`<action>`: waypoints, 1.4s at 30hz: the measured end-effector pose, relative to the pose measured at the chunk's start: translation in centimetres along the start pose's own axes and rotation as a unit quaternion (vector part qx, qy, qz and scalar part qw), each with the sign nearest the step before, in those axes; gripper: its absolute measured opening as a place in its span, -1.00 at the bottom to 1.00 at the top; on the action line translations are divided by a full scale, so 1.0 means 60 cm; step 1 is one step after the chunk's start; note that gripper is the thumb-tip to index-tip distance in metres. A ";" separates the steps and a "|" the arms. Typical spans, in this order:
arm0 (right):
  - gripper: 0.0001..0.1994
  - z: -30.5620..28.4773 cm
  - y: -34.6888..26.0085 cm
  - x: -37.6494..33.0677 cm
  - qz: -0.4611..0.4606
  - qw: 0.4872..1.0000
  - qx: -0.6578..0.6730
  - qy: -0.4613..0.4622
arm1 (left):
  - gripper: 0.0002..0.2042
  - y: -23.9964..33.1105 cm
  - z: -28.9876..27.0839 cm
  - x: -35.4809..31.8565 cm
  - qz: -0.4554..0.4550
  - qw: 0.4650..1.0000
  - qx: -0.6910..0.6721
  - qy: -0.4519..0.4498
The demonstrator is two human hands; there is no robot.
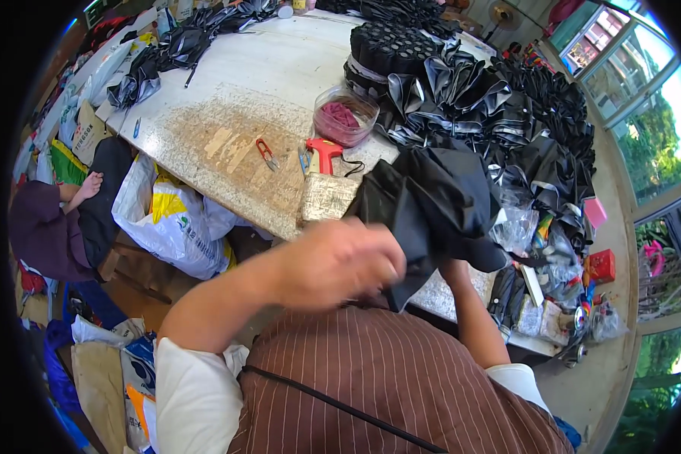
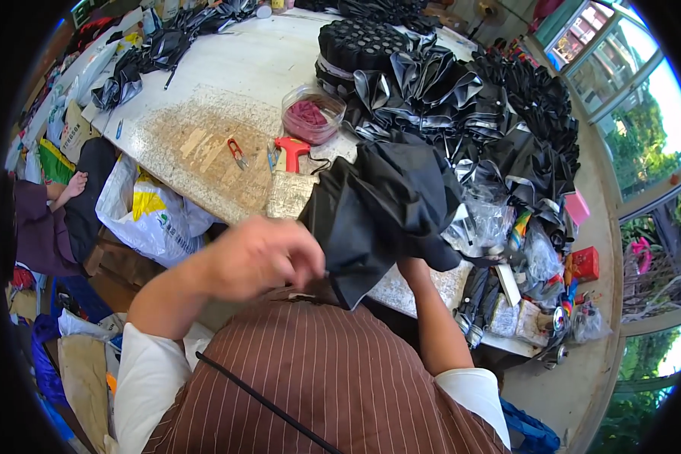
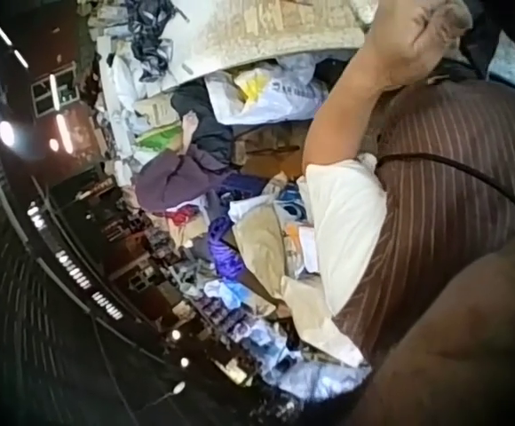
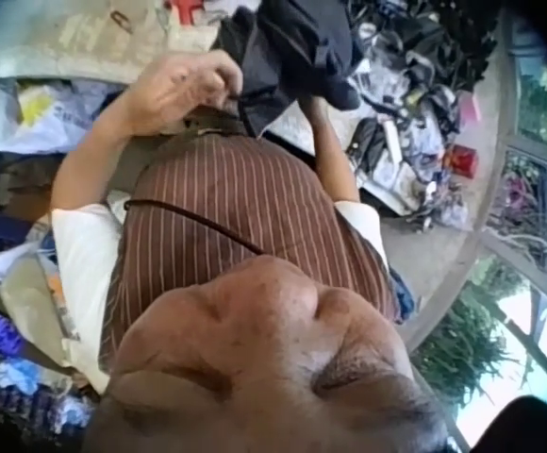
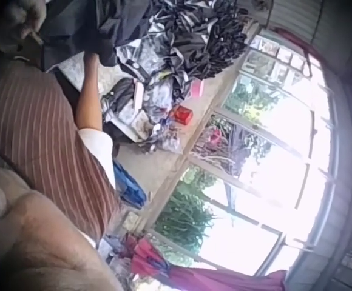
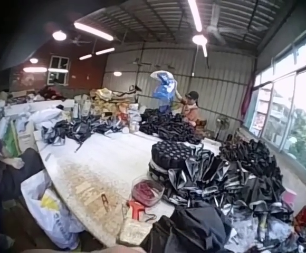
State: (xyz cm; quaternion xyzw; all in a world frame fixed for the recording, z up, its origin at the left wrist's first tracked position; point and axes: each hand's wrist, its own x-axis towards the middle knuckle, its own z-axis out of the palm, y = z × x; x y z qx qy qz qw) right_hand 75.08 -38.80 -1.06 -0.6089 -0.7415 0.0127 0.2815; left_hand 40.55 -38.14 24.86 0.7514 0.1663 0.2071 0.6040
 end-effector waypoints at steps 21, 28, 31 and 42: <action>-0.77 0.003 -0.165 0.026 0.064 0.968 0.204 0.131 | -0.36 -0.007 -0.024 0.090 0.129 0.979 -0.156 0.006; -0.79 -0.071 -0.157 0.053 0.082 0.966 0.245 0.004 | -0.37 -0.003 -0.118 0.054 -0.118 0.987 0.083 0.070; -0.78 -0.064 -0.157 0.052 0.029 0.973 0.228 0.006 | -0.35 -0.027 -0.074 0.079 -0.125 0.959 0.255 -0.010; -0.76 -0.072 -0.144 0.051 -0.088 0.986 0.124 0.071 | -0.28 -0.041 -0.152 0.055 -0.330 0.944 -0.020 0.022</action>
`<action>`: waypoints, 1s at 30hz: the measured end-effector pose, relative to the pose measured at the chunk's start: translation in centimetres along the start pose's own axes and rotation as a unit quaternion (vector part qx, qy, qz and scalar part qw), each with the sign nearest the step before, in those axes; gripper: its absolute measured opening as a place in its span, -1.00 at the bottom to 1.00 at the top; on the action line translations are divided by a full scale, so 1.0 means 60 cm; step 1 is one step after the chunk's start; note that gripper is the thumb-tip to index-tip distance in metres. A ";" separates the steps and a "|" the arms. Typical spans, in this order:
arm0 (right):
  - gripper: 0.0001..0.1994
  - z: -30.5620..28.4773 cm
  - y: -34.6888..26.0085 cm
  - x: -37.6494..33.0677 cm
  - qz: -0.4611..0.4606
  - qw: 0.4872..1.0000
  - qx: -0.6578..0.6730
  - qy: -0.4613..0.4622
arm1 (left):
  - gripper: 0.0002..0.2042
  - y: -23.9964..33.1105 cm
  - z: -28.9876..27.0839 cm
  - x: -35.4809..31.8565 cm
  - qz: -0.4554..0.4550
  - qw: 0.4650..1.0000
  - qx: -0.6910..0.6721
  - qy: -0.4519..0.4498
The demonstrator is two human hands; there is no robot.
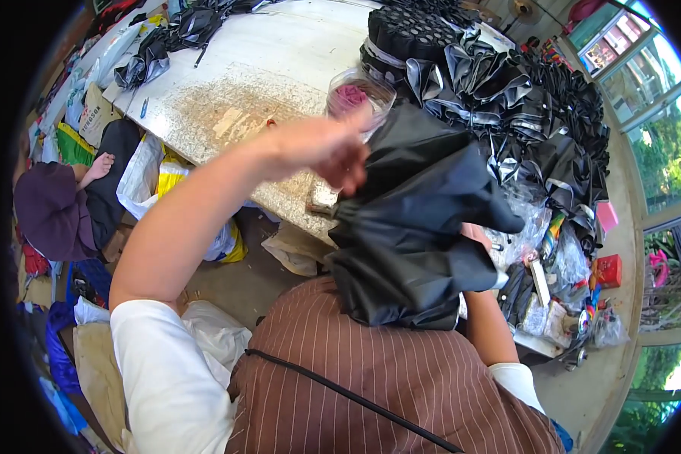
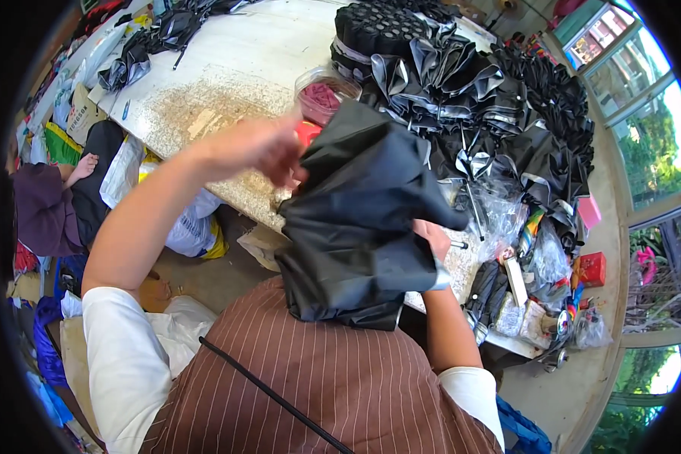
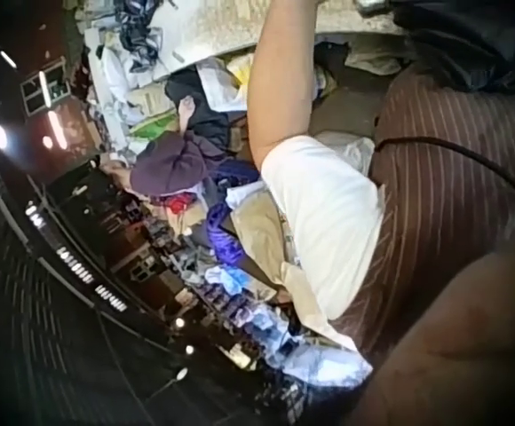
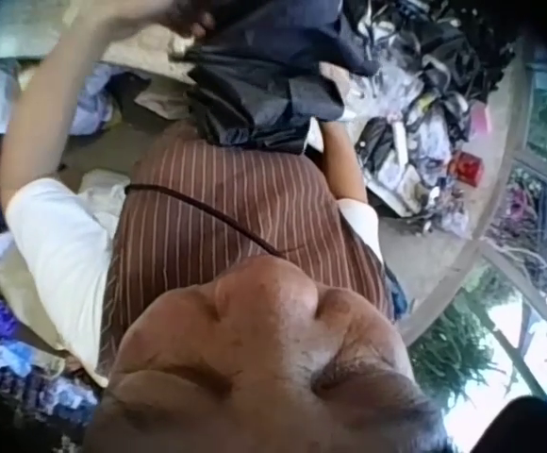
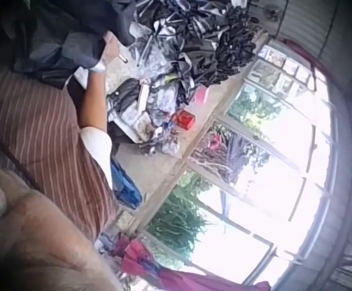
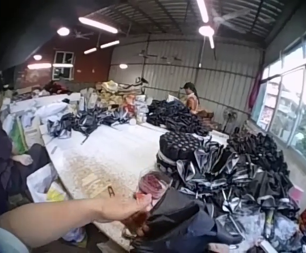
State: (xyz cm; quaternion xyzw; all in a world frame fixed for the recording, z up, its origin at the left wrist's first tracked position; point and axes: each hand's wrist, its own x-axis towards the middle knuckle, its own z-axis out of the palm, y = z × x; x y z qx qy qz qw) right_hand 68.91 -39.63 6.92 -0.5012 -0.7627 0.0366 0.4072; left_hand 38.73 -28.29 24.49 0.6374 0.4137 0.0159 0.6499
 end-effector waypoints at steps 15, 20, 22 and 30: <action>-0.89 -0.055 0.059 0.113 0.094 0.908 -0.398 -0.090 | -0.52 -0.074 0.169 0.025 0.011 0.813 0.501 -0.297; -0.90 -0.081 0.054 0.132 0.146 0.887 -0.429 -0.086 | -0.46 -0.078 0.169 0.006 0.128 0.962 -0.174 -0.166; -0.91 -0.072 0.031 0.142 0.071 0.909 -0.412 0.003 | -0.42 -0.101 0.169 0.041 0.129 0.899 -0.416 -0.043; -0.85 0.076 -0.128 0.085 0.058 0.968 0.187 -0.157 | -0.21 -0.178 0.077 0.110 0.327 0.736 -0.591 0.050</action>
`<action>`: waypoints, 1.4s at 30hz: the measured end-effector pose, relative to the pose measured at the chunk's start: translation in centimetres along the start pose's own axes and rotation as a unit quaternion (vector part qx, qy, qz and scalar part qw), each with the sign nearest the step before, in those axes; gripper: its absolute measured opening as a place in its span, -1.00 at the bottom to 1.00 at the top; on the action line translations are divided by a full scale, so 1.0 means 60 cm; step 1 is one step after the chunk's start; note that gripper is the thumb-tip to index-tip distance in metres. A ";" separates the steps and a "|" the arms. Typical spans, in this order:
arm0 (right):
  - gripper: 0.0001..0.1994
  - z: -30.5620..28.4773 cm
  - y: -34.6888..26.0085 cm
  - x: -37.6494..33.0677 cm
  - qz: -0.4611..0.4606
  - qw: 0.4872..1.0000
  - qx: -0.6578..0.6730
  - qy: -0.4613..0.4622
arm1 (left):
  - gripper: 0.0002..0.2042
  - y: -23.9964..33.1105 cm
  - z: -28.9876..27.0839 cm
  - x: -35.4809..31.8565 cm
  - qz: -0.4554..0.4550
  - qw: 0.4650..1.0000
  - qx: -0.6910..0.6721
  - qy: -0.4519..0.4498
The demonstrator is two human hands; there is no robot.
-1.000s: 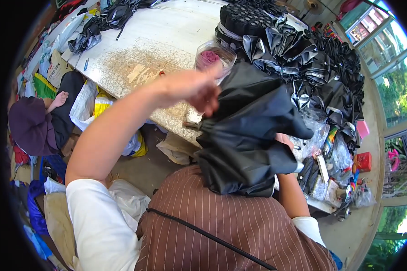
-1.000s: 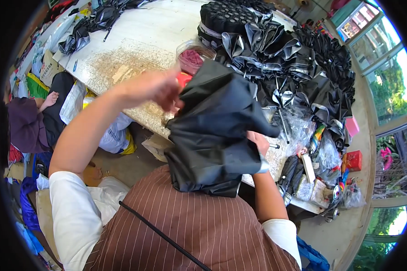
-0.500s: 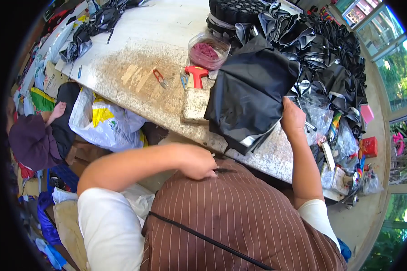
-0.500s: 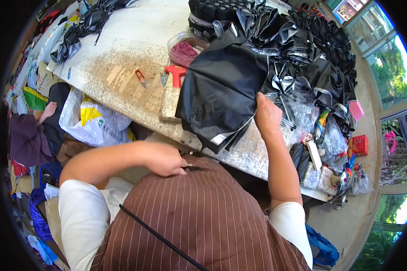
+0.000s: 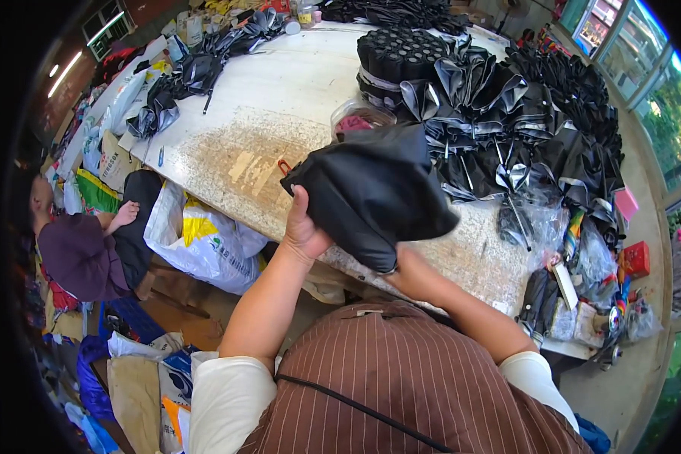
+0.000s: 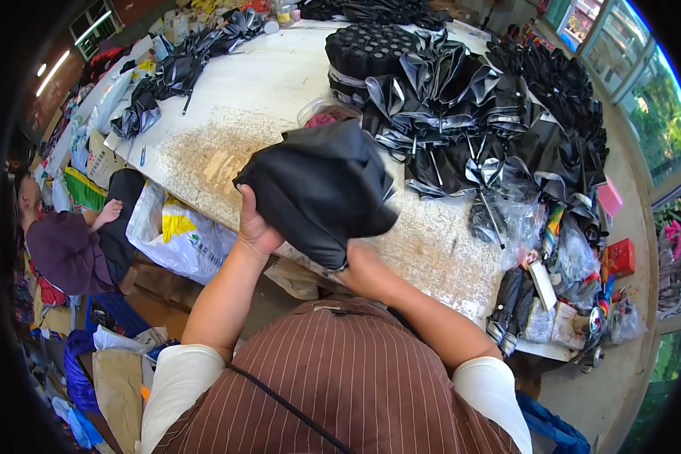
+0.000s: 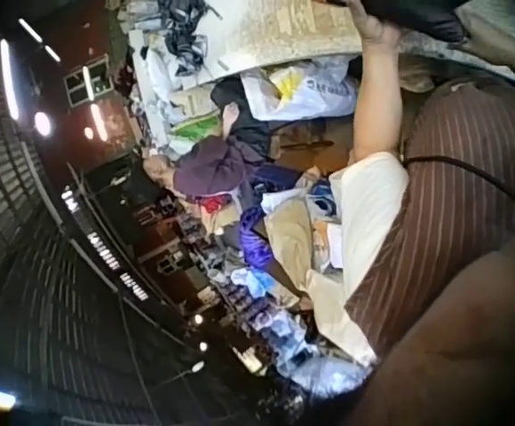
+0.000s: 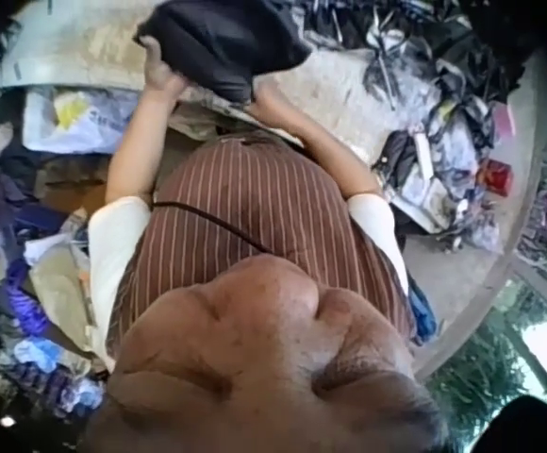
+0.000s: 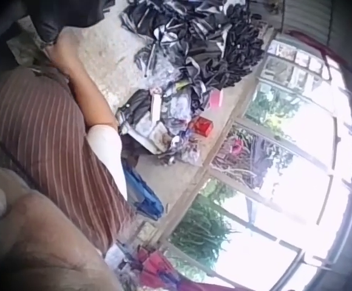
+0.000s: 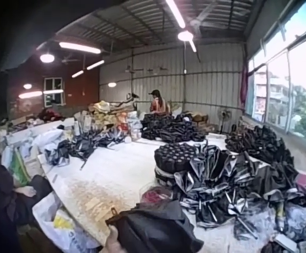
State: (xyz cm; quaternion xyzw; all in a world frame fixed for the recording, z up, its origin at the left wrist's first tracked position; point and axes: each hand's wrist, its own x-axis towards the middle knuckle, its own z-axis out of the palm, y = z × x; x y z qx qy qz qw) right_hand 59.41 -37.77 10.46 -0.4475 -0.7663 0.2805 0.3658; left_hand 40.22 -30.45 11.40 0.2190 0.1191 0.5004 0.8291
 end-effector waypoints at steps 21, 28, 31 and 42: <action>-0.52 -0.112 0.025 -0.076 0.144 0.934 0.301 -0.130 | -0.53 0.023 0.190 -0.083 0.217 0.907 0.360 -0.004; -0.68 -0.165 -0.179 -0.073 -0.092 0.977 -0.042 0.190 | -0.67 0.013 0.193 -0.138 0.350 0.663 0.628 -0.210; -0.71 -0.166 -0.177 -0.108 -0.153 0.982 -0.109 0.009 | -0.71 0.006 0.176 -0.161 0.318 0.672 0.628 -0.232; -0.81 -0.141 -0.180 -0.096 -0.259 0.963 0.008 -0.069 | -0.65 -0.006 0.145 -0.202 0.184 0.757 0.526 -0.341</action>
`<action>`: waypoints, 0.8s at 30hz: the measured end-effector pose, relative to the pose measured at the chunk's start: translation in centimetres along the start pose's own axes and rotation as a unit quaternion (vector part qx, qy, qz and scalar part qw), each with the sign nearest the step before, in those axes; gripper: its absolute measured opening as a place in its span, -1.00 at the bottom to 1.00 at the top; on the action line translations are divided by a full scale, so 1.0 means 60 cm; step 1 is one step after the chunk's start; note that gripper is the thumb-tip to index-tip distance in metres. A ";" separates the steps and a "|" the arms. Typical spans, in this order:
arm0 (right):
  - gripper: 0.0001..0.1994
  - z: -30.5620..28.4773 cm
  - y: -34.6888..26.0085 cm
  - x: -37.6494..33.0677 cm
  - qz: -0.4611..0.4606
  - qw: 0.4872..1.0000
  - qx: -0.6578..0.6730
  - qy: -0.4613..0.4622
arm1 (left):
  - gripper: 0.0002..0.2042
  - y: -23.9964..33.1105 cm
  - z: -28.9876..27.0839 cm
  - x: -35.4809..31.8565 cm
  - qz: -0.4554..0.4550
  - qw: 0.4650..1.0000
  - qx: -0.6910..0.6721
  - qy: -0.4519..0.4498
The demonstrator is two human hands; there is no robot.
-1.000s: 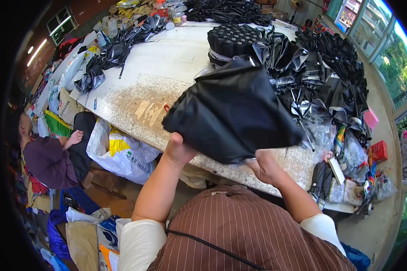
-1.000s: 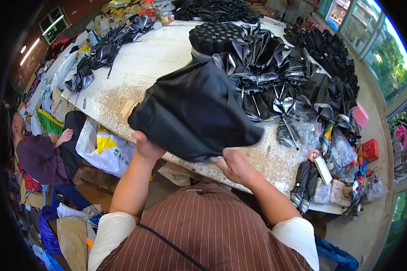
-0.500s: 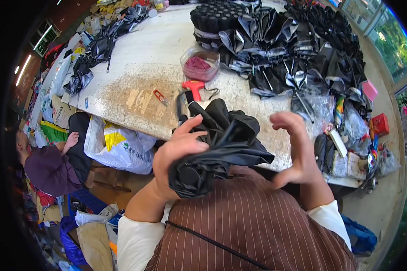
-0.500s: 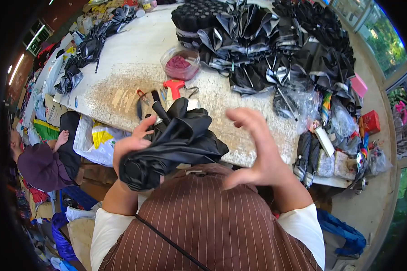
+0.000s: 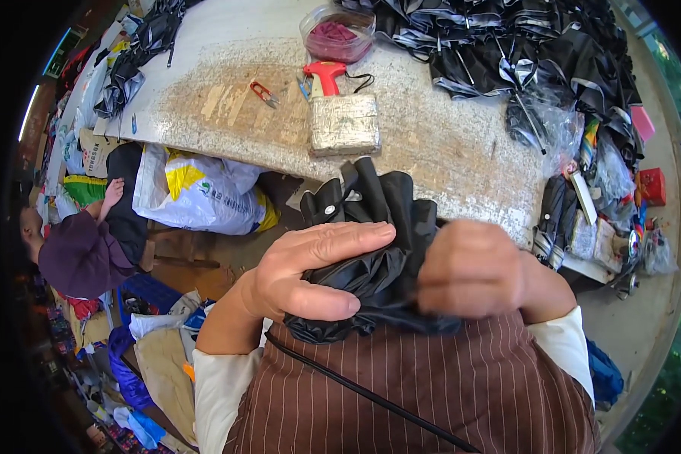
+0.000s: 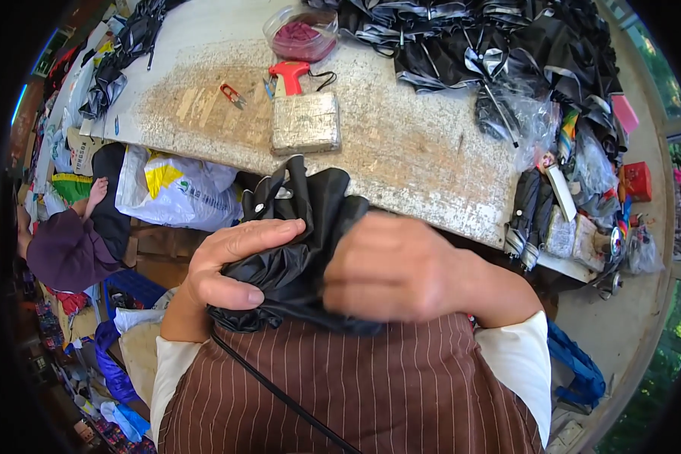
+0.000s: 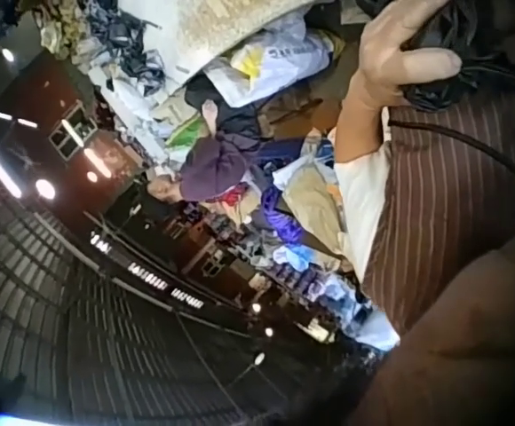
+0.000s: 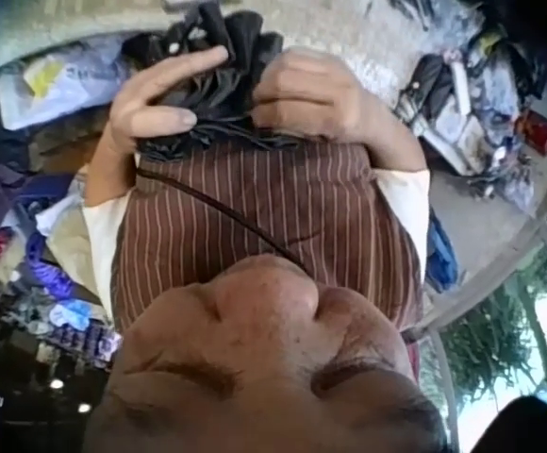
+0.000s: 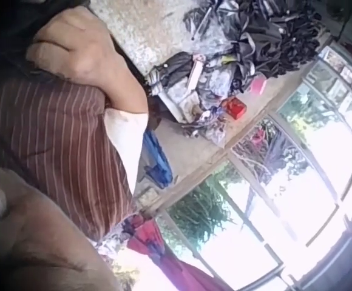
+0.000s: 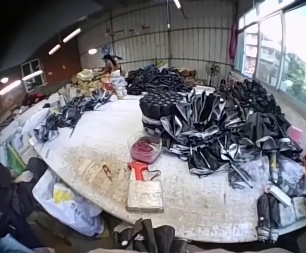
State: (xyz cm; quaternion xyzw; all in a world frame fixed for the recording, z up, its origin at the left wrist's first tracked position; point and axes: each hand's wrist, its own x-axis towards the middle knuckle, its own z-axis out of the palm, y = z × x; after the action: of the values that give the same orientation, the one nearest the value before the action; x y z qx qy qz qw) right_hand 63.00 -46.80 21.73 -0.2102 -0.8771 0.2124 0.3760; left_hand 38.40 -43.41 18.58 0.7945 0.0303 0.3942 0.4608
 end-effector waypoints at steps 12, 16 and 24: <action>-0.84 0.022 0.032 0.038 0.039 0.998 0.024 0.032 | -0.78 -0.035 -0.001 -0.020 -0.051 0.984 -0.171 -0.014; -0.98 -0.013 0.019 0.074 -0.027 0.994 0.098 -0.027 | -0.75 -0.055 -0.033 0.010 0.023 0.985 -0.153 -0.080; -0.54 -0.078 0.110 0.158 0.131 0.958 0.239 -0.093 | -0.50 -0.002 -0.082 0.175 0.039 0.945 0.072 0.318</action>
State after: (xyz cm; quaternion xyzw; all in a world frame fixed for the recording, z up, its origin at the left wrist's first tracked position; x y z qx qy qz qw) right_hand 61.95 -35.35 26.57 -0.2062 -0.7969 0.4816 0.3008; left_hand 42.45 -35.55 26.04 0.6594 0.1724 0.6408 0.3534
